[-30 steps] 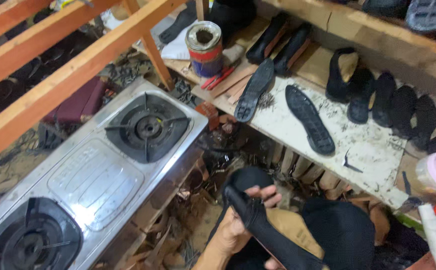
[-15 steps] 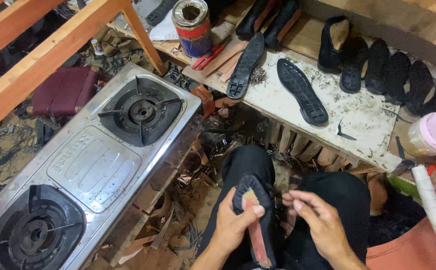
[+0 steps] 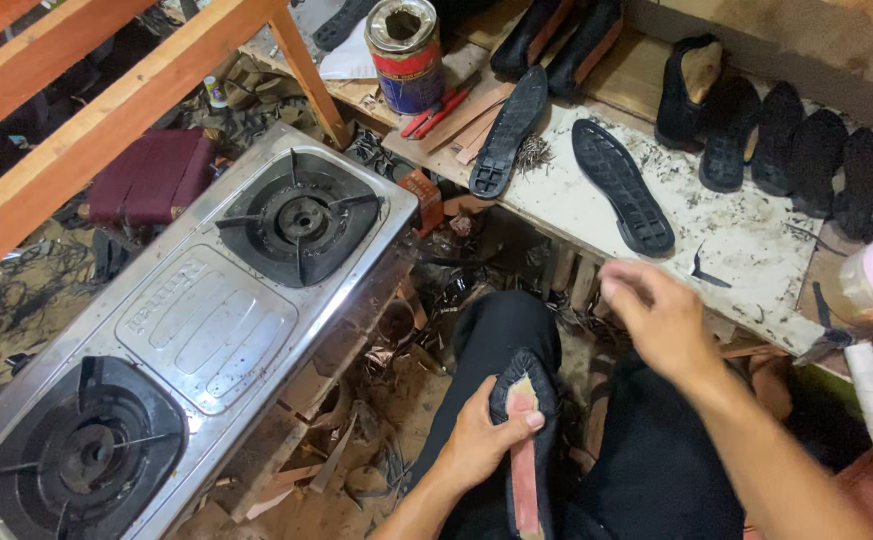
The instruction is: The person sits on the floor of a shoe workshop and attaches soles to shoe uppers. They take a sole from the shelf, apply adhesive from a can with a brush, fit the sole onto the upper, then press and hammer the sole along its edge to bond it, setting finished pairs aside.
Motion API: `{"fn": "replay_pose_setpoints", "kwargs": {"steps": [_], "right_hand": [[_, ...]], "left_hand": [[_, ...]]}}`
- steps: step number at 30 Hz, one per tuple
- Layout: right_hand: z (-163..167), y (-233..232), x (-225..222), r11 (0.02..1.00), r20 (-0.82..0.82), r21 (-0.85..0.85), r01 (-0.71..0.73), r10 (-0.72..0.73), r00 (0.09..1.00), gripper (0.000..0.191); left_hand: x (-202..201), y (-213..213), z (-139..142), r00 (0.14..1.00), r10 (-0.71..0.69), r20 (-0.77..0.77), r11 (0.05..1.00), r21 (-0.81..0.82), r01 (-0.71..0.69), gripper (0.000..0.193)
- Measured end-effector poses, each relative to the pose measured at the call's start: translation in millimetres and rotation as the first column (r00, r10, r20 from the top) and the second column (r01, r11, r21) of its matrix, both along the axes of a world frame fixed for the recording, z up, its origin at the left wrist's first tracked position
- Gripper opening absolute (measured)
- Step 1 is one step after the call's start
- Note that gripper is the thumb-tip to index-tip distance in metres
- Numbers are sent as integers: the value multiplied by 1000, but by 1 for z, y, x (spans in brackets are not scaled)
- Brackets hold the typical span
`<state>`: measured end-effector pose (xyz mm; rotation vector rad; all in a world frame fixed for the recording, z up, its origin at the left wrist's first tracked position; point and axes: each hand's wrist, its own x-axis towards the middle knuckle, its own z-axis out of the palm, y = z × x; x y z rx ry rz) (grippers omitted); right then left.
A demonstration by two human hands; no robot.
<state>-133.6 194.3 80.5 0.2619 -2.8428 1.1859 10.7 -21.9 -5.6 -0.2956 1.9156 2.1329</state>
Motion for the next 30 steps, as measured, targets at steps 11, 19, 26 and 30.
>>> {"fn": "replay_pose_setpoints", "kwargs": {"steps": [11, 19, 26, 30], "right_hand": [[33, -11, -106, 896, 88, 437, 78, -129, 988, 54], [38, 15, -99, 930, -173, 367, 14, 54, 983, 52], [33, 5, -94, 972, 216, 198, 123, -166, 962, 55], [44, 12, -100, 923, 336, -297, 246, -140, 931, 43]], "left_hand": [[-3, -3, 2, 998, -55, -31, 996, 66, 57, 54], [-6, 7, -3, 994, -107, -20, 994, 27, 108, 53], [-5, 21, -8, 986, -107, 131, 993, -28, 111, 87], [-5, 20, -12, 992, -92, 90, 995, -18, 95, 93]]}}
